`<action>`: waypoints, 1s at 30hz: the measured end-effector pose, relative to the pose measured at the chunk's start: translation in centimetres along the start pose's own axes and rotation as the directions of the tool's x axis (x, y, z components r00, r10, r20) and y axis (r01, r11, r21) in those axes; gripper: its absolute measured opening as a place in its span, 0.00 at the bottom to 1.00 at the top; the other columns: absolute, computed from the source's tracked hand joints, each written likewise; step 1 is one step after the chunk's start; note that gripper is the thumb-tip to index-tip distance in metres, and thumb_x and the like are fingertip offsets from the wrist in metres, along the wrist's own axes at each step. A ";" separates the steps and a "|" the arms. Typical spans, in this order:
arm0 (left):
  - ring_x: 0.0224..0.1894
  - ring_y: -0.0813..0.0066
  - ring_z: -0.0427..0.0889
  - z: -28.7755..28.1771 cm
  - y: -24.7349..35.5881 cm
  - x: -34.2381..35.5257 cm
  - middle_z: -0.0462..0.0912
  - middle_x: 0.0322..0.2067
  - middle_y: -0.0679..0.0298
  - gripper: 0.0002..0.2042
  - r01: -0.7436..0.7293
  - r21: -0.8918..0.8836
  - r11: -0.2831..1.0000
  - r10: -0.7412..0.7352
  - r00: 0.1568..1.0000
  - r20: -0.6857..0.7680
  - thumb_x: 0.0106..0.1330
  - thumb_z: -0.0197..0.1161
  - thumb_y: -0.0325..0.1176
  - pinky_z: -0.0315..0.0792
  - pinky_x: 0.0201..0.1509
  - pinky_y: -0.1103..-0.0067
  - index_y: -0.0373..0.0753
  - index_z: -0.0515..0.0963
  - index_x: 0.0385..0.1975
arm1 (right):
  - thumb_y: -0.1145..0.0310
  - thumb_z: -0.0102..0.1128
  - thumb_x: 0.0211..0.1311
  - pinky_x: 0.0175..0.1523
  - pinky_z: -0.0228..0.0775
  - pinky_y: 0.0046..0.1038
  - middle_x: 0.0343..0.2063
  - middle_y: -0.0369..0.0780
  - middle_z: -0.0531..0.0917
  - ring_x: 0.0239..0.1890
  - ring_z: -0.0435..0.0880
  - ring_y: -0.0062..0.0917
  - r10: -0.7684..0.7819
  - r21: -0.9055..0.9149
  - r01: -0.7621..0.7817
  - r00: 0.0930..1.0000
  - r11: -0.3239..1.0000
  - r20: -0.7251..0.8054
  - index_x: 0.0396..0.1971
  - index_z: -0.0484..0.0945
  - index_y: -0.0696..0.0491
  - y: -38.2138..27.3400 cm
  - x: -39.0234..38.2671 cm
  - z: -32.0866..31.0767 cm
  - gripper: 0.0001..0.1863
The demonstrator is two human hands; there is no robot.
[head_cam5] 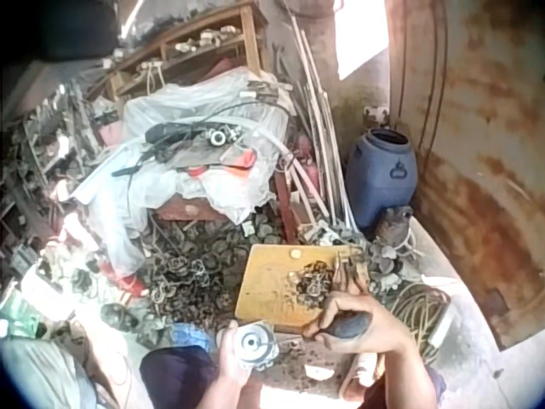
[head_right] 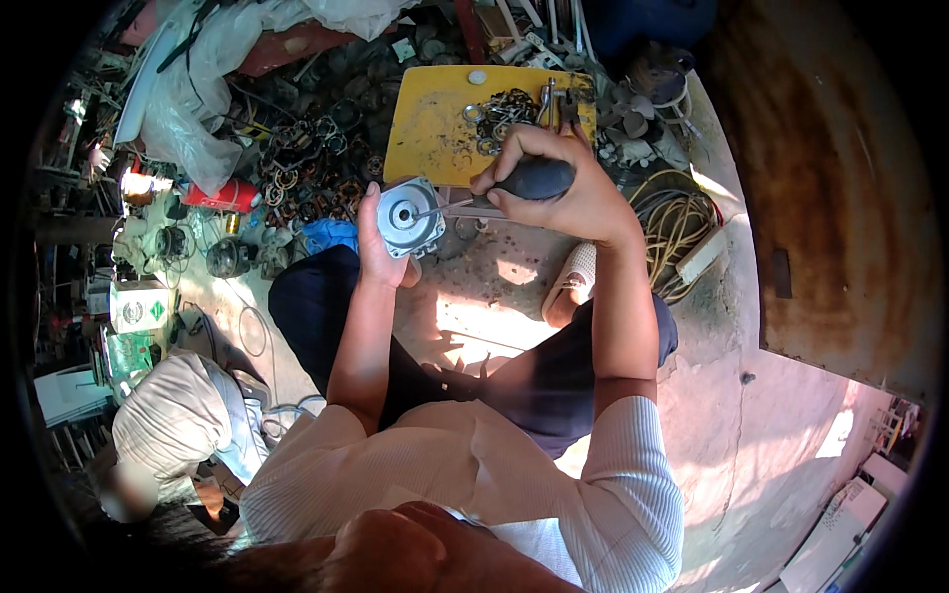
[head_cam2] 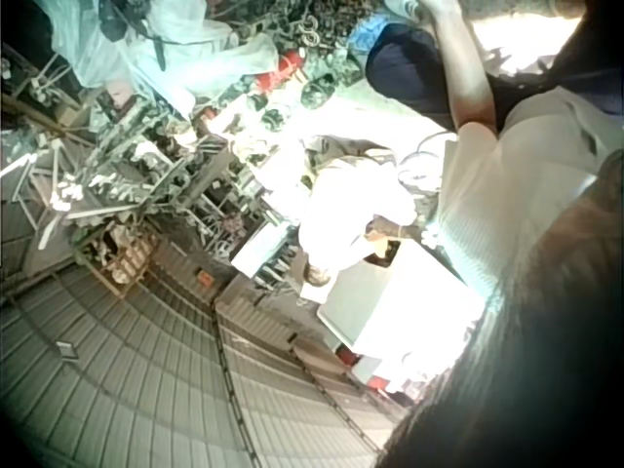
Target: The person disassembles an electric motor component using a screwdriver to remove internal screws and wires.
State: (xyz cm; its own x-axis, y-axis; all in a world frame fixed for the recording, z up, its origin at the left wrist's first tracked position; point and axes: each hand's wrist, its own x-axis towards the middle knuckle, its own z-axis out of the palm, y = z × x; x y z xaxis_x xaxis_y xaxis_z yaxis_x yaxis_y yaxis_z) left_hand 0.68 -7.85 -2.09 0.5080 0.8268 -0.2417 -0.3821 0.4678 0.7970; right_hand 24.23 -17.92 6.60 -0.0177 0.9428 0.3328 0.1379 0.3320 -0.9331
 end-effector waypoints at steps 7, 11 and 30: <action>0.45 0.69 0.82 0.4 0.3 0.3 0.83 0.43 0.59 0.26 0.027 -0.097 0.995 -0.016 0.994 0.106 0.70 0.48 0.53 0.76 0.51 0.74 0.34 0.75 0.50 | 0.81 0.65 0.50 0.49 0.75 0.25 0.31 0.40 0.85 0.42 0.86 0.25 0.024 0.140 -0.028 0.999 0.990 0.029 0.26 0.71 0.55 -0.2 0.0 -0.3 0.10; 0.45 0.67 0.83 0.6 0.4 0.4 0.83 0.43 0.57 0.27 0.048 -0.107 0.993 -0.039 0.995 0.088 0.70 0.47 0.53 0.76 0.51 0.73 0.33 0.75 0.50 | 0.83 0.65 0.50 0.51 0.75 0.27 0.32 0.41 0.85 0.43 0.85 0.26 0.052 0.155 -0.052 0.999 0.986 0.004 0.27 0.71 0.56 -0.5 -0.1 -0.4 0.10; 0.43 0.65 0.82 0.6 0.8 0.5 0.83 0.40 0.59 0.31 -0.047 -0.137 0.989 0.040 0.998 -0.053 0.69 0.45 0.59 0.76 0.49 0.71 0.31 0.76 0.47 | 0.80 0.67 0.52 0.49 0.76 0.25 0.33 0.41 0.86 0.45 0.85 0.26 -0.005 0.173 0.024 0.994 0.985 -0.107 0.30 0.72 0.55 -0.7 -0.3 -0.6 0.11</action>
State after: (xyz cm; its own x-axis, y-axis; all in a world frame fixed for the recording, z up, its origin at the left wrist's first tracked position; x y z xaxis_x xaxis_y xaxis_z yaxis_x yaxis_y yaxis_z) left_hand 1.09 -7.21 -1.29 0.4508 0.8600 -0.2391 -0.5077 0.4673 0.7238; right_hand 24.78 -18.44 7.21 0.0872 0.9326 0.3502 -0.0361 0.3543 -0.9344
